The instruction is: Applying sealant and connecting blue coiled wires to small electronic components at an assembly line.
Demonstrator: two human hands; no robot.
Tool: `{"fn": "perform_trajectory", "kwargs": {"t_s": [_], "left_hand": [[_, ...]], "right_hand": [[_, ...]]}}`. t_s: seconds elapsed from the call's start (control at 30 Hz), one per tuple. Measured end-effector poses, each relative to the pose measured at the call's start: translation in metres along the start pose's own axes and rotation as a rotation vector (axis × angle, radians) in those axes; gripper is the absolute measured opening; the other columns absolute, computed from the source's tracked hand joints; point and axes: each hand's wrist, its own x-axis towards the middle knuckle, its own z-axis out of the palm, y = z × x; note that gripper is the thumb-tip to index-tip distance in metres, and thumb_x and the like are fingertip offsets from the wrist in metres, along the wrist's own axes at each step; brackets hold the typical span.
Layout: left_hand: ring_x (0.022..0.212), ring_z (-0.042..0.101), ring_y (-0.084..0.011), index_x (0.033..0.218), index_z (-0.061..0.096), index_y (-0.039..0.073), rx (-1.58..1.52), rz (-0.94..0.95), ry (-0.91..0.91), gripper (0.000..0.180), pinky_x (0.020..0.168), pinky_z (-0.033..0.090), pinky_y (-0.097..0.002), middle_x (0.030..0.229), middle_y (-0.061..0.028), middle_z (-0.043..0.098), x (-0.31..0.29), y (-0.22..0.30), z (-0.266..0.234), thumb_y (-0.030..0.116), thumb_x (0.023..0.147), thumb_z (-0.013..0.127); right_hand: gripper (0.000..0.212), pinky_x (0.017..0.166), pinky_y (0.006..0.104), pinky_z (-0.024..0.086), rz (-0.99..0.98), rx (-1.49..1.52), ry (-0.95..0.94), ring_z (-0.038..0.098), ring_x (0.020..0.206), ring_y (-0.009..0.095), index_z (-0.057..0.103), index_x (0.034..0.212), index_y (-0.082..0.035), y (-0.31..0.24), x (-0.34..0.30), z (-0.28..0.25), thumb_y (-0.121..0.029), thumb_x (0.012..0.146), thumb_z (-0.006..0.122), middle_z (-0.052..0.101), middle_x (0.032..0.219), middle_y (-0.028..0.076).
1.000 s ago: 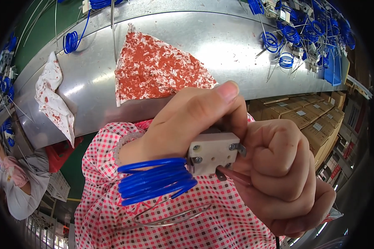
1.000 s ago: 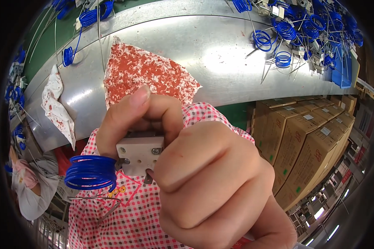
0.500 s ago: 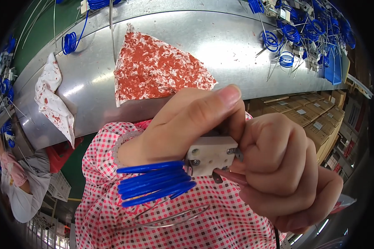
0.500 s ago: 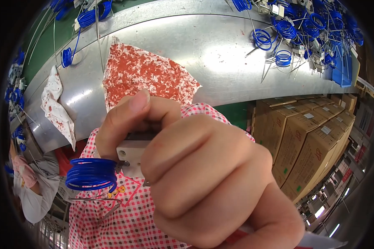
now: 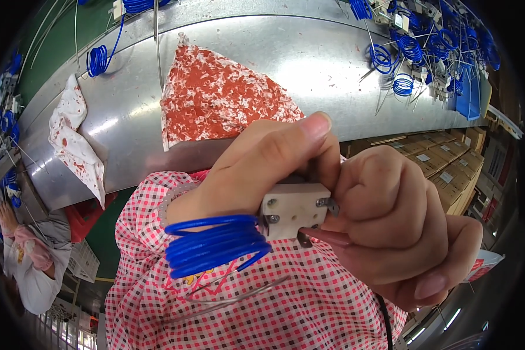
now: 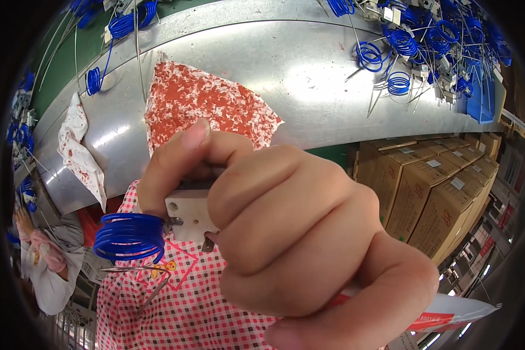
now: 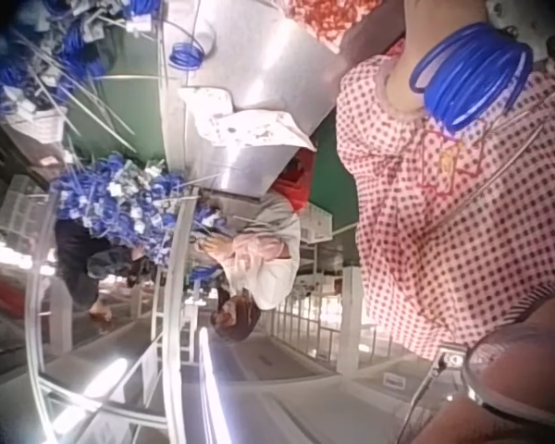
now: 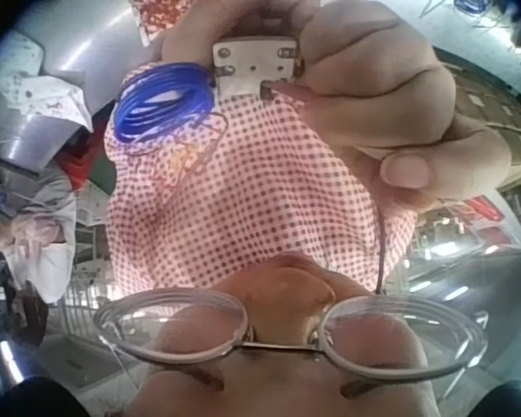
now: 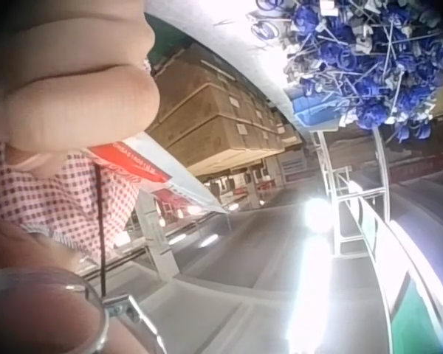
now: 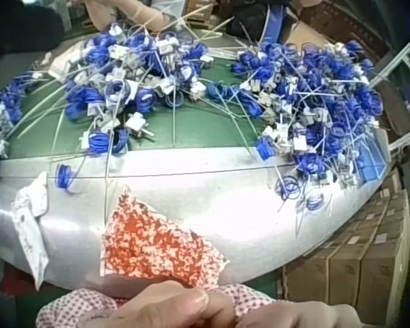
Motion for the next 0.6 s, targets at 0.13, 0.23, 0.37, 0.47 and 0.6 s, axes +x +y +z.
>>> {"fn": "perform_trajectory", "kwargs": {"t_s": [0.13, 0.23, 0.37, 0.47, 0.6], "left_hand": [[0.057, 0.046, -0.0048, 0.072, 0.054, 0.005, 0.086, -0.033, 0.081, 0.053, 0.051, 0.034, -0.0194, 0.065, -0.0023, 0.054, 0.000, 0.004, 0.005, 0.050, 0.087, 0.033], [0.055, 0.044, -0.0055, 0.069, 0.054, 0.005, 0.046, -0.030, 0.013, 0.056, 0.050, 0.033, -0.0201, 0.064, -0.0028, 0.054, 0.003, 0.003, 0.003, 0.053, 0.086, 0.030], [0.055, 0.044, -0.0059, 0.068, 0.053, 0.004, 0.035, -0.065, 0.131, 0.058, 0.050, 0.032, -0.0209, 0.062, -0.0028, 0.053, 0.002, 0.006, 0.009, 0.054, 0.086, 0.029], [0.055, 0.044, -0.0065, 0.068, 0.053, 0.004, 0.027, -0.104, 0.149, 0.059, 0.051, 0.032, -0.0214, 0.062, -0.0031, 0.053, 0.004, 0.008, 0.010, 0.054, 0.086, 0.028], [0.056, 0.045, -0.0074, 0.067, 0.053, 0.003, 0.023, -0.139, 0.132, 0.061, 0.052, 0.033, -0.0213, 0.062, -0.0041, 0.053, 0.006, 0.012, 0.010, 0.055, 0.086, 0.027]], "right_hand": [[0.017, 0.033, 0.0219, 0.012, 0.050, 0.010, -0.015, 0.024, 0.030, 0.002, 0.043, 0.080, -0.009, 0.006, 0.005, 0.002, -0.024, 0.083, 0.051, 0.038, 0.043, -0.009], [0.017, 0.033, 0.0223, 0.012, 0.034, -0.033, 0.014, 0.023, 0.031, 0.002, 0.044, 0.081, -0.010, 0.007, 0.003, 0.003, -0.025, 0.083, 0.051, 0.036, 0.044, -0.010], [0.015, 0.034, 0.0223, 0.013, 0.207, -0.335, 0.027, 0.023, 0.032, 0.002, 0.045, 0.081, -0.010, -0.010, 0.007, 0.003, -0.024, 0.084, 0.049, 0.038, 0.044, -0.010], [0.014, 0.035, 0.0218, 0.014, 0.188, -0.265, 0.069, 0.024, 0.032, 0.002, 0.045, 0.081, -0.009, 0.009, 0.011, 0.008, -0.023, 0.085, 0.048, 0.041, 0.045, -0.009], [0.015, 0.035, 0.0218, 0.014, 0.089, -0.215, 0.129, 0.024, 0.033, 0.003, 0.046, 0.081, -0.009, 0.017, 0.010, 0.009, -0.023, 0.085, 0.048, 0.044, 0.046, -0.009]]}}
